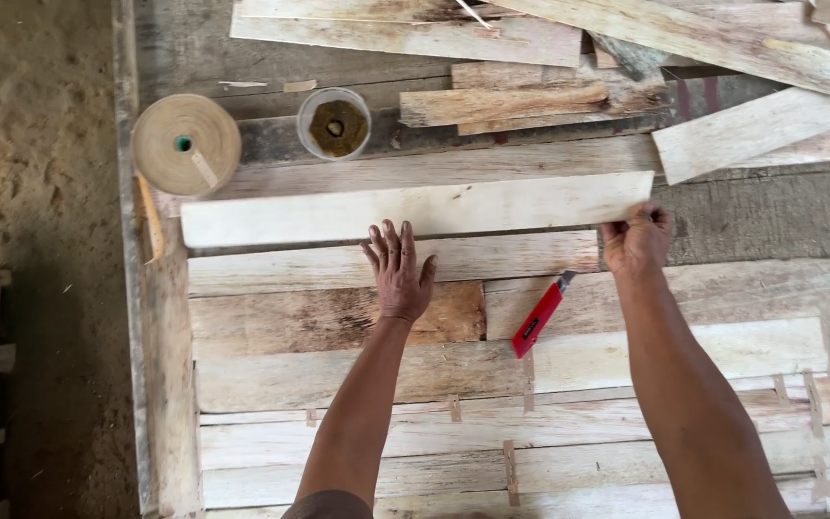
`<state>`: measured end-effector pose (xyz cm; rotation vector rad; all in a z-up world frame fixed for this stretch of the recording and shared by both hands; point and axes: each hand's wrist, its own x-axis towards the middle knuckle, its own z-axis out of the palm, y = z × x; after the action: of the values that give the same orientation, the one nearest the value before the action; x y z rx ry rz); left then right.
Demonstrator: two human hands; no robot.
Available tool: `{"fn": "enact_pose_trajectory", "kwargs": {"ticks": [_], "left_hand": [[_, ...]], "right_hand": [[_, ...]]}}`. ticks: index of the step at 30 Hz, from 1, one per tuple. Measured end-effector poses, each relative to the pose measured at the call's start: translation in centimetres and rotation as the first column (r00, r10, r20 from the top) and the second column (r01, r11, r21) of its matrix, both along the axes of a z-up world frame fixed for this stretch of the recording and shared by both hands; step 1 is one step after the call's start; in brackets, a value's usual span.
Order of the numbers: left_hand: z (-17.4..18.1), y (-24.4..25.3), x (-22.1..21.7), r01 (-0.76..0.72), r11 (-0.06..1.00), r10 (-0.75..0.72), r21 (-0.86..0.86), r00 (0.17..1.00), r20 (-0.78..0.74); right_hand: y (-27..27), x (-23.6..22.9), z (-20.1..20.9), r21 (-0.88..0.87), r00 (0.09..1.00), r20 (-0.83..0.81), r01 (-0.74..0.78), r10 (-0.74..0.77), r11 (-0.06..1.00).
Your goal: The person uses a red utility knife to trim the edges of several light-colored wooden planks on a workbench. They repeatedly position each plank, score or shave its edges, and place trimmed pieces aside. A spool of twine and a small container are visible nearby.
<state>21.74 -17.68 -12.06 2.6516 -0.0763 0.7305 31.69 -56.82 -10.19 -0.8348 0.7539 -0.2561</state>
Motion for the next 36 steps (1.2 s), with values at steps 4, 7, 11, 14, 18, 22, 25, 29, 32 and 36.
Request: {"fn": "enact_pose_trajectory", "kwargs": {"ticks": [4,7,11,14,18,22,25,29,32,36], "left_hand": [[2.6,1.3,-1.1,-0.059,0.997,0.062,-0.046,0.996,0.057],[5.9,1.6,-2.3,-0.118,0.937,0.121,-0.328,0.993,-0.009],[10.7,2.1,-2.7,-0.249,0.317,0.203,-0.915,0.960,-0.191],[14.4,3.6,-2.7,-0.105,-0.283,0.229,-0.953,0.958,-0.173],[11.4,6.3,-2.4,0.004,-0.739,0.258,-0.673,0.925,-0.278],[11.0,8.0,-3.9,0.049,-0.693,0.198,-0.719,0.972,-0.125],[12.0,8.2,-4.5,-0.010,-0.751,0.151,-0.660,0.971,-0.186],[8.6,8.3,-5.4,0.051,-0.695,0.164,-0.717,0.982,-0.089],[6.8,8.8,-5.5,0.021,-0.710,0.125,-0.703,0.988,-0.096],[8.0,9.8,-7.5,0.015,-0.724,0.121,-0.689,0.987,-0.106]], "right_hand": [[-0.6,0.0,0.3,-0.003,1.000,-0.019,-0.024,0.024,1.000],[-0.1,-0.7,1.6,-0.022,0.993,-0.108,0.038,-0.041,0.999],[2.1,-2.4,4.7,0.004,0.982,-0.177,0.069,-0.067,0.998],[3.6,-3.9,6.3,0.082,0.979,-0.174,0.118,-0.103,0.990],[4.9,-6.8,6.6,0.110,0.985,-0.130,0.124,-0.109,0.986],[4.5,-8.1,4.5,0.082,0.996,-0.090,0.036,-0.028,0.996],[6.3,-9.1,5.8,0.232,0.999,0.003,-0.046,0.047,0.972],[7.5,-10.6,4.1,0.178,0.973,0.167,-0.191,0.162,0.965],[10.4,-13.1,4.6,0.190,0.965,0.196,-0.212,0.175,0.959],[17.5,-18.9,11.8,0.243,0.926,0.269,-0.332,0.266,0.911]]}}
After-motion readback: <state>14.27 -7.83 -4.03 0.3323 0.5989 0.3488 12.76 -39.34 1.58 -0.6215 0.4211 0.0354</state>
